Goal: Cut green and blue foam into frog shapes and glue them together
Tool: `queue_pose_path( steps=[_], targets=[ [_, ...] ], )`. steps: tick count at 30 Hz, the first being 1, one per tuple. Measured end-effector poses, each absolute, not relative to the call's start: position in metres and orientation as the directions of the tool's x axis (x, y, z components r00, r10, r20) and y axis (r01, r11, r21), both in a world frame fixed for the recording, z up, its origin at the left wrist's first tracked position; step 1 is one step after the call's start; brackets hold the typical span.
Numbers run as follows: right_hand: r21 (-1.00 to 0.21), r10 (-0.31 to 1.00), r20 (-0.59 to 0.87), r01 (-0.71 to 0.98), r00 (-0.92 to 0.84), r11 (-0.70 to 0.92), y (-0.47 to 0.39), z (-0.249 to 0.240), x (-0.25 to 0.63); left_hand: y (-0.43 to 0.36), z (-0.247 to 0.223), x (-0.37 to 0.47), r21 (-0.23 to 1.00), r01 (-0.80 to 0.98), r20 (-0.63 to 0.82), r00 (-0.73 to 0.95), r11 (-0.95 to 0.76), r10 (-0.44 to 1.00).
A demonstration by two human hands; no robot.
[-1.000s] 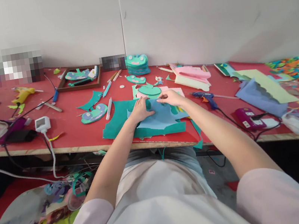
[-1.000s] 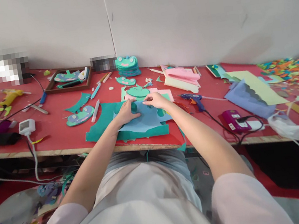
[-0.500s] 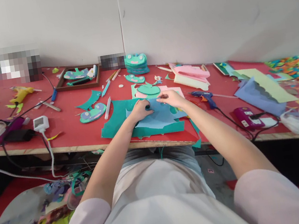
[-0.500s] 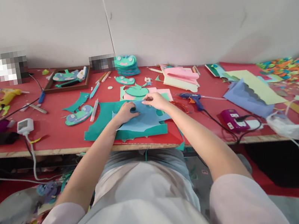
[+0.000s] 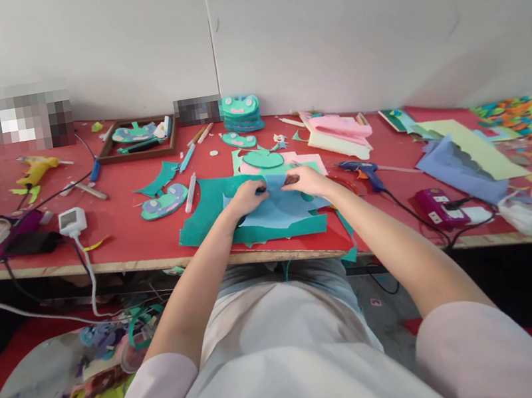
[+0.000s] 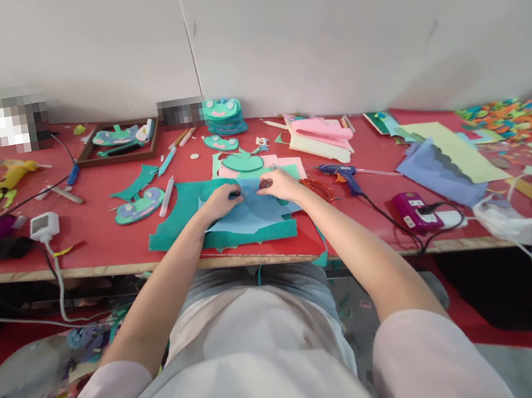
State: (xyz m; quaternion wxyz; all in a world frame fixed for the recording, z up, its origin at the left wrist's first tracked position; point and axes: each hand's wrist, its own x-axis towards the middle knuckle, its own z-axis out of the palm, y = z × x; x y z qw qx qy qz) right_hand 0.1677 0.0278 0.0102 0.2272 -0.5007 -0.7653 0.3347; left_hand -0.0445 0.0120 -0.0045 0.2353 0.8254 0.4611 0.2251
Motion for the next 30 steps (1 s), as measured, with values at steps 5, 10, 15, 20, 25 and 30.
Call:
queue_pose_path(
  steps=[5, 10, 15, 20, 25, 30],
  targets=[
    [-0.773, 0.922, 0.017, 0.58, -0.387, 0.258, 0.027, 0.009, 0.169, 0.012, -0.003, -0.044, 0.582, 0.659, 0.156, 0.484, -0.476, 0.861],
    [-0.789, 0.922, 0.028, 0.557, -0.387, 0.258, 0.027, 0.009, 0.169, 0.014, -0.004, -0.044, 0.571, 0.661, 0.158, 0.494, -0.487, 0.855],
    [-0.79, 0.92, 0.047, 0.549, -0.389, 0.273, 0.028, 0.004, 0.169, 0.015, -0.008, -0.042, 0.597, 0.658, 0.156, 0.466, -0.459, 0.871],
    [-0.768, 0.936, 0.066, 0.581, -0.347, 0.27, 0.019, 0.015, 0.167, 0.013, -0.008, -0.04, 0.58, 0.687, 0.156, 0.435, -0.439, 0.887],
    [-0.643, 0.964, 0.205, 0.719, -0.172, 0.265, 0.005, 0.047, 0.206, 0.009, -0.003, -0.04, 0.562, 0.7, 0.15, 0.439, -0.442, 0.886],
    [-0.316, 0.999, -0.042, 0.949, -0.029, 0.014, -0.004, 0.058, 0.267, 0.013, -0.007, -0.041, 0.566, 0.694, 0.146, 0.447, -0.445, 0.883]
  ],
)
